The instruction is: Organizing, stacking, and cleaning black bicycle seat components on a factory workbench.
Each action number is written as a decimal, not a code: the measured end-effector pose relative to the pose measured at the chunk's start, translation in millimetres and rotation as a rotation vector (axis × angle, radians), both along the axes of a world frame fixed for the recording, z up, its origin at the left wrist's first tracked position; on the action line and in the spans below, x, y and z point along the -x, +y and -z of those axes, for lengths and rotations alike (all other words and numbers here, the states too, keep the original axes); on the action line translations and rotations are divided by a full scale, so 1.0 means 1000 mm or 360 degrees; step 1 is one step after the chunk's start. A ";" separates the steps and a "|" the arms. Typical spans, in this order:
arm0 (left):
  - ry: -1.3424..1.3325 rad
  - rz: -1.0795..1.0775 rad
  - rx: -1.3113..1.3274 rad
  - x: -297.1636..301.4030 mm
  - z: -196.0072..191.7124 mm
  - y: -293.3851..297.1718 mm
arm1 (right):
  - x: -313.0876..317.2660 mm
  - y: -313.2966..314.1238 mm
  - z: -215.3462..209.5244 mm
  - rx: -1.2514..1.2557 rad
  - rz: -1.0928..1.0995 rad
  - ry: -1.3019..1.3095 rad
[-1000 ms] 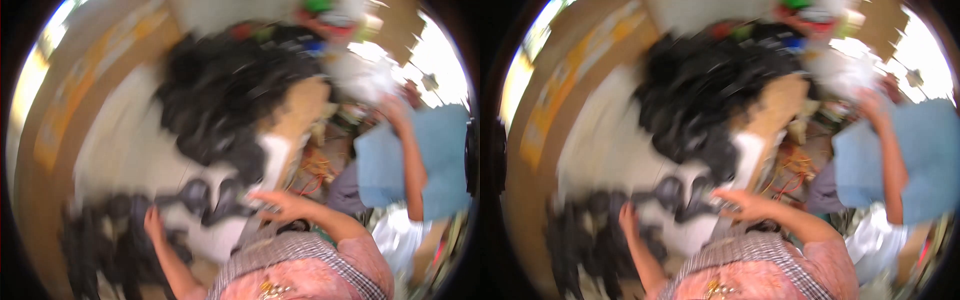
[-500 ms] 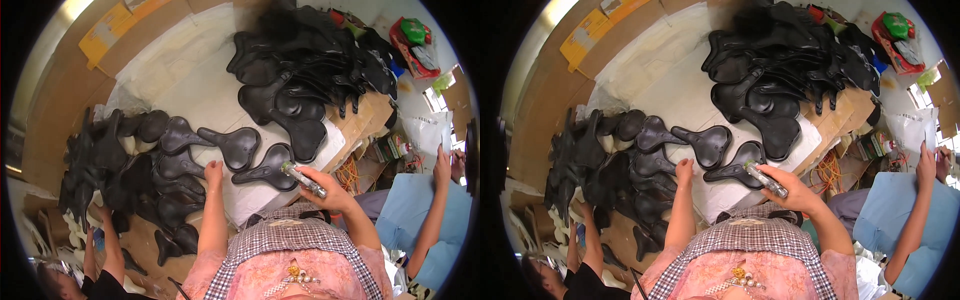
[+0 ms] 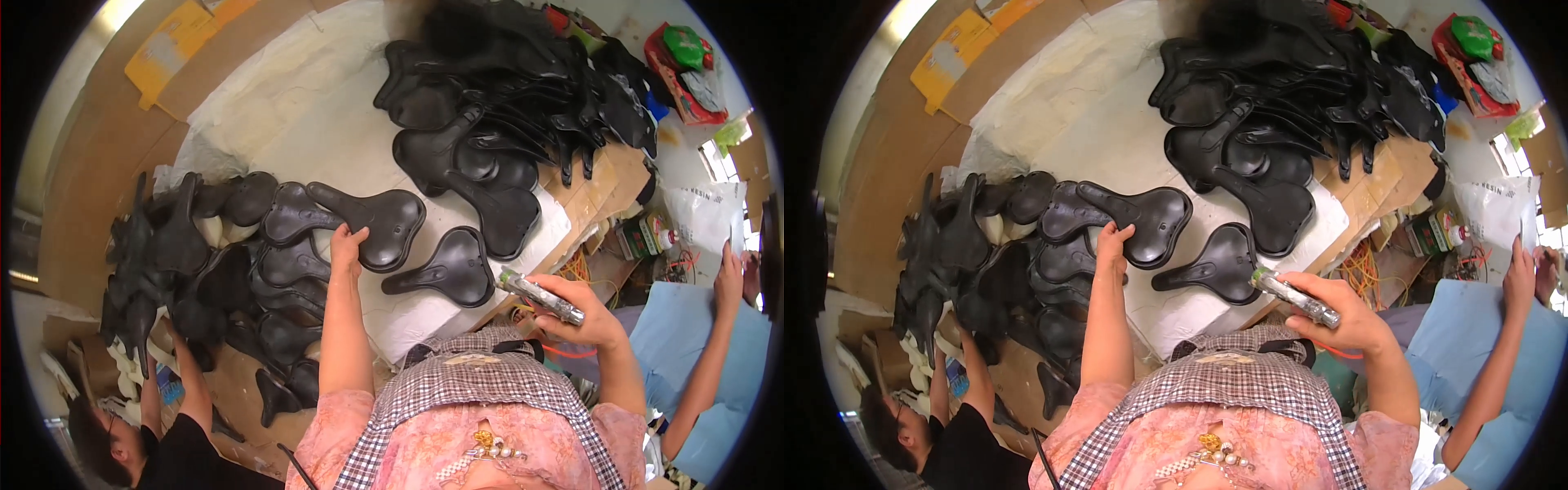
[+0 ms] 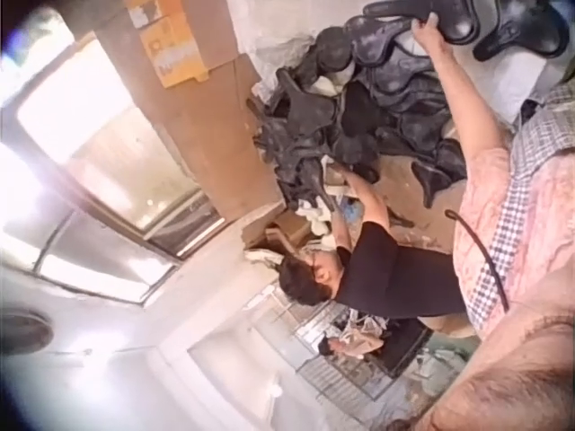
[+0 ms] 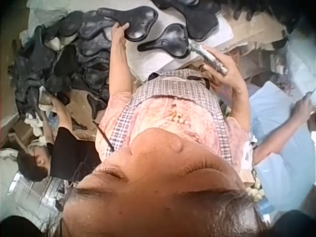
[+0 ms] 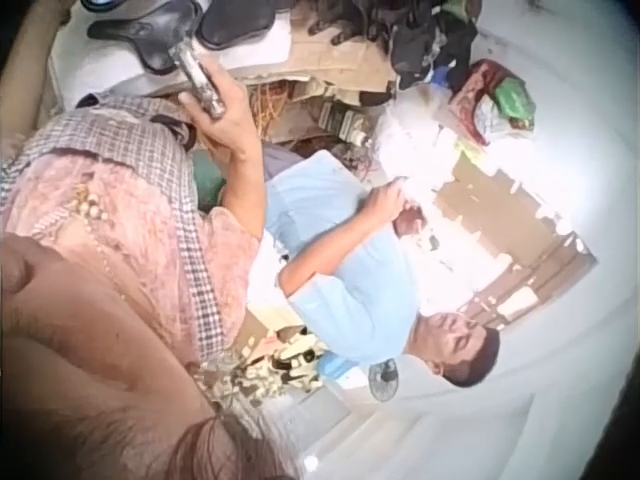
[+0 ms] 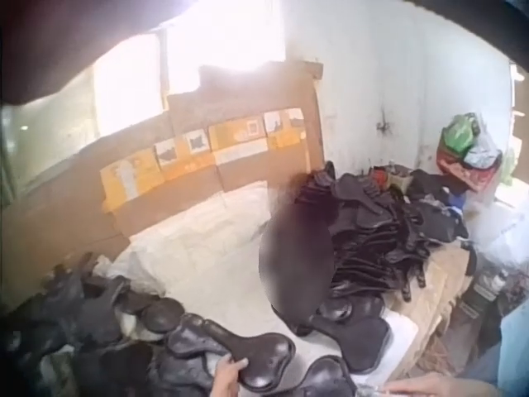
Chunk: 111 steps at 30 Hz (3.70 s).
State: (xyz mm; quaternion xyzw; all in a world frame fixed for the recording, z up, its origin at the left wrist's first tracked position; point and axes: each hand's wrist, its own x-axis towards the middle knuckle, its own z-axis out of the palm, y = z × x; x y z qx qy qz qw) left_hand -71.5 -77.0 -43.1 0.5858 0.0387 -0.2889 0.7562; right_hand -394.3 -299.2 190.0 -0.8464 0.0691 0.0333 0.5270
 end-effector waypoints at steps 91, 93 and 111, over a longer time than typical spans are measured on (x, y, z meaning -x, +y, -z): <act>-0.1454 0.0184 -0.1115 -0.054 -0.109 -0.071 | -0.070 -0.046 0.069 -0.0312 0.0262 -0.0261; -0.0913 0.0478 -0.0562 -0.049 -0.095 -0.055 | -0.080 -0.030 0.062 -0.0328 0.0217 -0.0280; -0.0615 -0.0080 -0.1451 -0.023 0.043 0.025 | -0.068 0.004 0.006 -0.0315 0.0080 -0.0183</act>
